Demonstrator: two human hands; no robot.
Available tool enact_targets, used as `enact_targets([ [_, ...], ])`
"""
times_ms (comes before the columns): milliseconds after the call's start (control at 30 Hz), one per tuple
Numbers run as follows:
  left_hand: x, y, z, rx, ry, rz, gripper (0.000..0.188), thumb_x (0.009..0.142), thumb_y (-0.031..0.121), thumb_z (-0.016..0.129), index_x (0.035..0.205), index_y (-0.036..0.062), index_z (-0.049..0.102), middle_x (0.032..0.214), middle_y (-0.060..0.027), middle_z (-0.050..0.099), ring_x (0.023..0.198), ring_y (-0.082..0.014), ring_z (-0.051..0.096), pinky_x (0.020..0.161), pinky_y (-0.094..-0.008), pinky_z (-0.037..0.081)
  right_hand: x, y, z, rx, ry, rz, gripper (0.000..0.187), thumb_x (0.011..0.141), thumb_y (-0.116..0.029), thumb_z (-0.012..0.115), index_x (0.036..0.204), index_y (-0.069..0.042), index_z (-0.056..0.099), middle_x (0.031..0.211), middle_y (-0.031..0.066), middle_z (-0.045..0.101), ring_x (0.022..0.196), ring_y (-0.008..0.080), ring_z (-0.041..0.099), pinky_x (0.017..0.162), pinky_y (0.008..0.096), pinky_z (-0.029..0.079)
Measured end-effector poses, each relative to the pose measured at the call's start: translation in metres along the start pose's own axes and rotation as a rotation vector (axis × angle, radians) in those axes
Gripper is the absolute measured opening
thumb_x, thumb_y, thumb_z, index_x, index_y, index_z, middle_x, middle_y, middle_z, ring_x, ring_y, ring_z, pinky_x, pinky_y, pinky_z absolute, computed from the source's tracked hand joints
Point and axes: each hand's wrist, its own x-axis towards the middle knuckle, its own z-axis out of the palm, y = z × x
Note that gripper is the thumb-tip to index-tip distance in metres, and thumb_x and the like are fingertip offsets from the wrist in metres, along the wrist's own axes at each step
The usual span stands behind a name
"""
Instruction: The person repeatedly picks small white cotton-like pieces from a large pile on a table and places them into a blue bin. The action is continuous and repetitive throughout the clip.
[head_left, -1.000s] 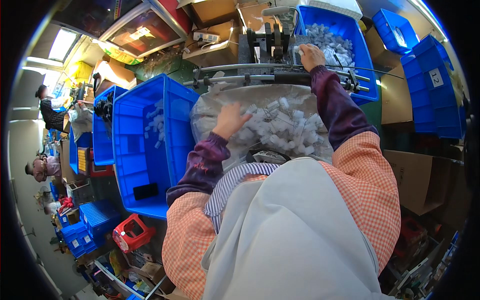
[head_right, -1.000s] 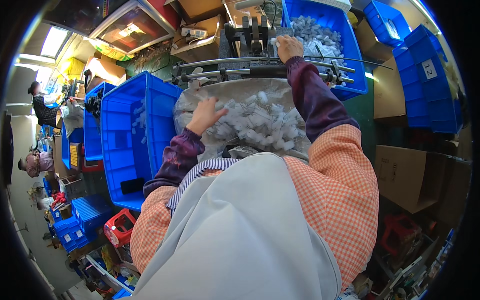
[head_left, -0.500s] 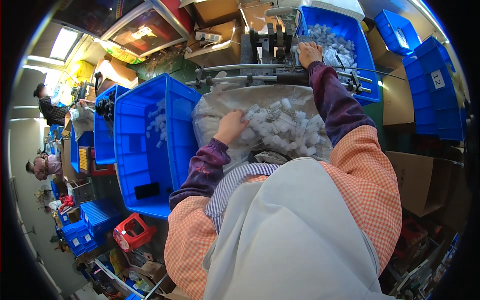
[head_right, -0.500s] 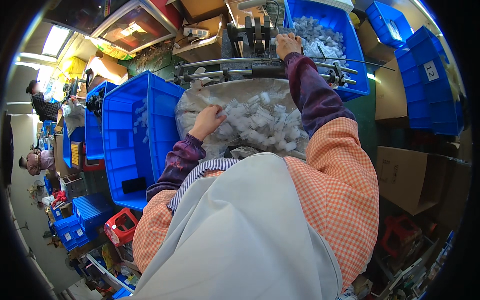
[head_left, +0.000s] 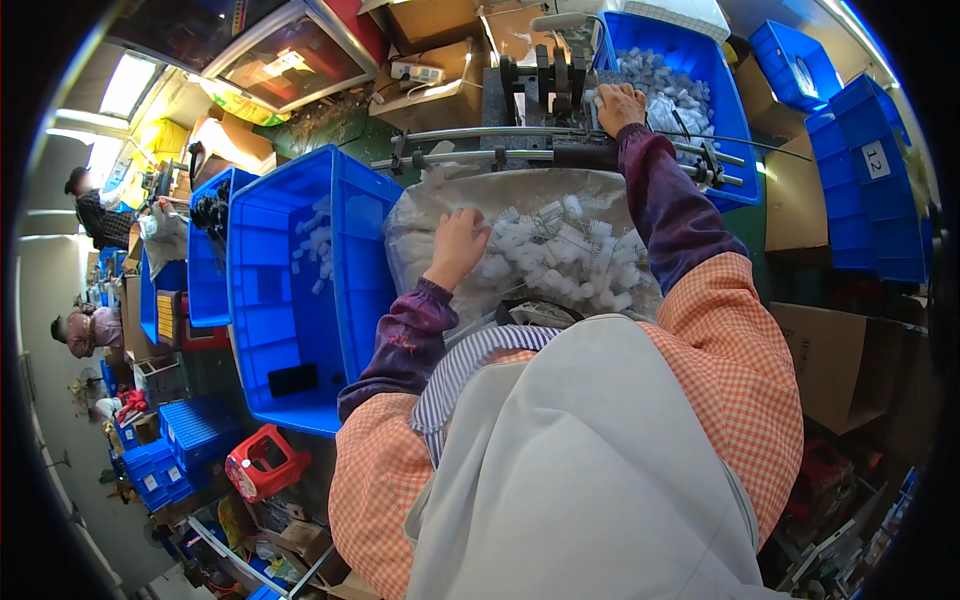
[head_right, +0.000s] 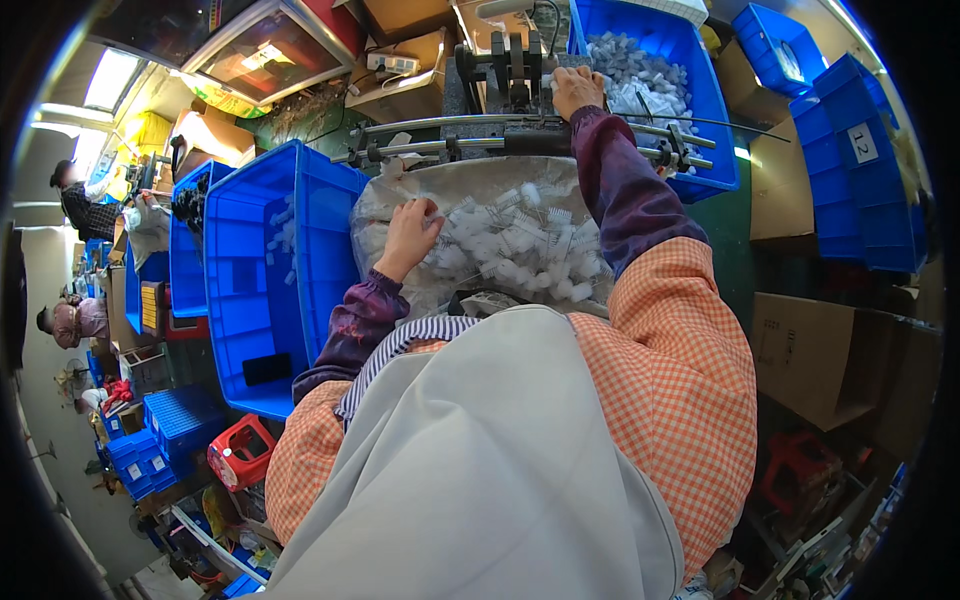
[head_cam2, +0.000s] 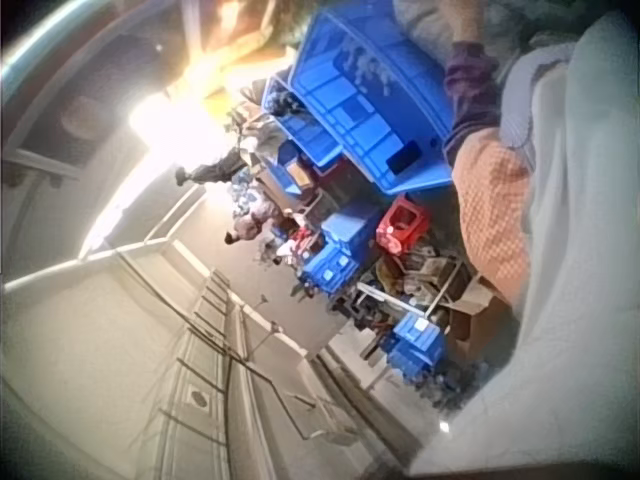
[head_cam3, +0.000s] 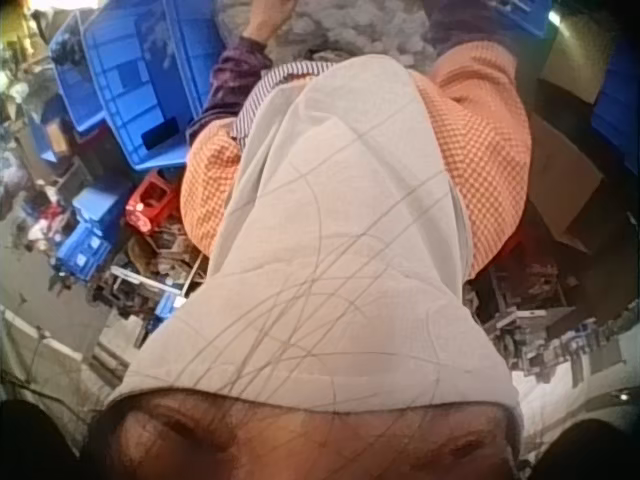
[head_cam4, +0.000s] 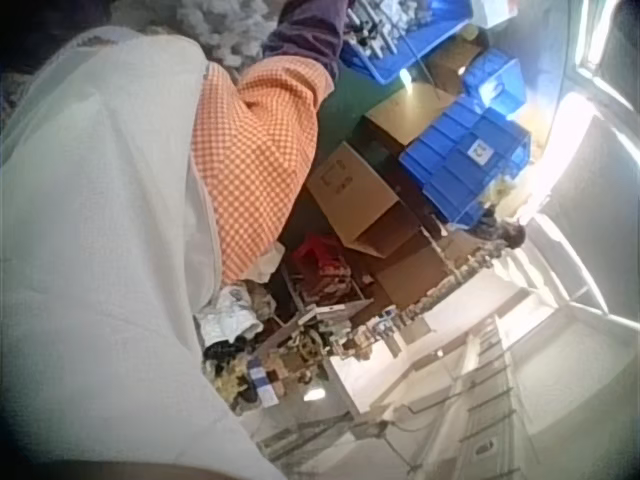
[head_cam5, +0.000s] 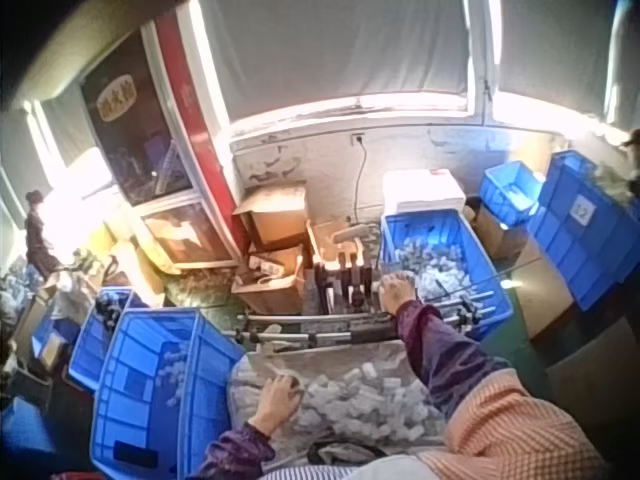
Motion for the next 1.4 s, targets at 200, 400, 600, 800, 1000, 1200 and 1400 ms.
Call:
enact_targets([
  [200,0.003,0.002,0.004,-0.042,0.067,0.047,0.02,0.074,0.016,0.06,0.089,0.0034,0.056,0.086,-0.0134,0.059,0.083,-0.0328,0.051,0.075,-0.0394,0.04,0.007,0.001,-0.003,0.053,-0.12,0.096,0.02,0.083,-0.029,0.049,0.097,-0.024,0.062,0.101,-0.0018,0.061,0.103,0.021,0.049,0.09,0.0406,0.027],
  [400,0.005,-0.005,0.01,-0.163,0.131,0.04,0.022,0.075,0.013,0.059,0.096,0.0044,0.057,0.085,-0.0126,0.061,0.077,-0.0276,0.056,0.07,-0.0371,0.044,-0.002,-0.005,-0.027,-0.14,-0.138,0.27,0.028,0.08,-0.036,0.054,0.101,-0.02,0.063,0.112,0.0009,0.058,0.113,0.0215,0.042,0.094,0.0455,0.023],
  [600,0.01,0.023,-0.013,-0.384,0.055,-0.083,0.027,0.077,0.008,0.054,0.104,0.0047,0.056,0.09,-0.0146,0.06,0.078,-0.029,0.057,0.071,-0.0366,0.045,-0.016,-0.007,-0.016,-0.071,-0.051,0.208,0.03,0.077,-0.037,0.054,0.094,-0.015,0.066,0.105,0.0068,0.054,0.109,0.0263,0.039,0.094,0.0446,0.022],
  [800,0.018,0.025,-0.014,-0.281,0.143,0.086,0.023,0.078,0.006,0.052,0.101,0.0043,0.056,0.094,-0.0153,0.059,0.075,-0.0279,0.058,0.07,-0.0358,0.045,-0.009,-0.048,-0.003,-0.044,-0.025,0.131,0.029,0.081,-0.032,0.049,0.094,-0.011,0.064,0.103,0.0094,0.055,0.108,0.0281,0.04,0.091,0.0463,0.024],
  [1000,0.018,0.035,-0.03,-0.321,0.228,0.087,0.02,0.078,0.005,0.056,0.098,0.004,0.058,0.083,-0.0105,0.058,0.062,-0.0177,0.054,0.059,-0.0286,0.044,-0.009,-0.057,-0.01,-0.072,-0.073,0.132,0.027,0.081,-0.029,0.046,0.095,-0.012,0.063,0.104,0.0094,0.055,0.109,0.0272,0.041,0.093,0.0467,0.023],
  [1200,0.018,0.026,-0.04,-0.328,0.283,0.038,0.019,0.077,0.007,0.057,0.096,0.0042,0.058,0.084,-0.0138,0.06,0.065,-0.0231,0.059,0.06,-0.0314,0.046,-0.011,-0.014,-0.017,-0.073,-0.139,0.178,0.029,0.078,-0.03,0.048,0.096,-0.012,0.062,0.105,0.0086,0.056,0.106,0.0286,0.047,0.09,0.0446,0.031],
  [1400,0.024,0.044,-0.034,-0.469,0.26,0.004,0.018,0.082,0.011,0.06,0.097,0.0019,0.058,0.073,-0.0046,0.061,0.062,-0.0071,0.056,0.056,-0.0226,0.045,0.008,0.028,-0.021,-0.158,-0.206,0.145,0.024,0.082,-0.025,0.045,0.093,-0.012,0.062,0.1,0.0121,0.062,0.094,0.0255,0.06,0.085,0.0444,0.038],
])
